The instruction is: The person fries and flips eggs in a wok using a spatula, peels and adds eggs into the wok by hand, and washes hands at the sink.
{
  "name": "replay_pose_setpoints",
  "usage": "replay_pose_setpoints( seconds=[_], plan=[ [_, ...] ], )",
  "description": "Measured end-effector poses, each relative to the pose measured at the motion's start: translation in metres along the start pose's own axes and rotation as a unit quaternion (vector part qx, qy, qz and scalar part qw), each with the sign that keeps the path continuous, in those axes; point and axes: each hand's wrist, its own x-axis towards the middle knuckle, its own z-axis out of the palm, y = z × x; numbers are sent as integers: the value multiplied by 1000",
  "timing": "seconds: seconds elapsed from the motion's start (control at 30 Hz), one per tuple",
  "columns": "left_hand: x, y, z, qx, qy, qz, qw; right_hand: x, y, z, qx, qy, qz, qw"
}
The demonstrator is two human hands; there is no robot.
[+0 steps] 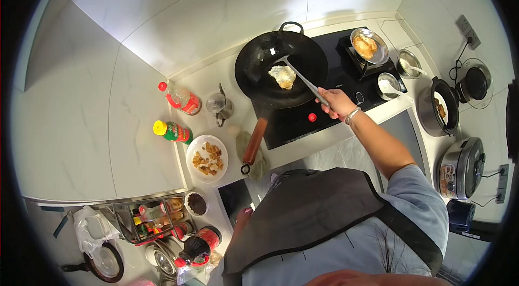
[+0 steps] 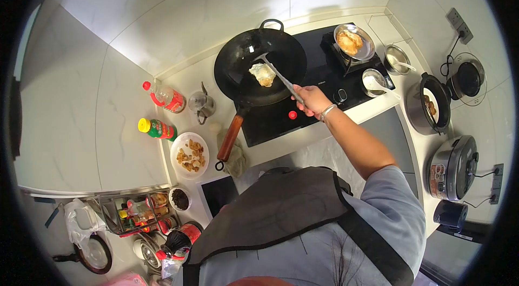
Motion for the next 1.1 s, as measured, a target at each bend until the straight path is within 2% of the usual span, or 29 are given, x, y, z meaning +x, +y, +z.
replay_pose_setpoints(
  seconds=[0.17,0.33,0.43,0.47,0.5,0.53,0.57,0.63,0.73,0.83,0.87,0.97,1.1],
  plan=[
    [-5,-8,0,17,-22,25,999,-1,18,21,6,5,4,1000],
    [-8,-14,-2,-2,-19,26,999,-15,24,29,49,-59,47,996],
    [-11,-13,-8,-15,-25,24,999,-12,29,-2,-46,-50,39,997],
    [-13,-14,-11,-18,-27,21,999,8,46,-26,-122,-12,10,992],
    [-13,-14,-14,-23,-30,22,999,14,57,-41,-238,97,-23,966],
    [-13,-13,-15,-28,-30,22,999,36,83,-72,-450,181,-101,869],
    [-13,-13,-18,-32,-31,22,999,27,79,-78,-517,227,-91,820],
    [-11,-11,-20,-55,-28,21,998,42,100,-101,-553,217,-101,798],
    [-10,-8,-24,-91,-24,23,995,42,102,-106,-620,125,-160,758],
    [-12,-8,-30,-33,-20,13,999,51,101,-112,-634,108,-170,747],
    [-12,-7,-33,-13,-20,5,1000,56,103,-113,-634,111,-156,749],
    [-18,8,-42,-42,-138,29,989,66,106,-113,-626,127,-114,761],
    [-25,-4,-22,-118,-64,33,990,43,92,-95,-600,181,-78,775]
  ],
)
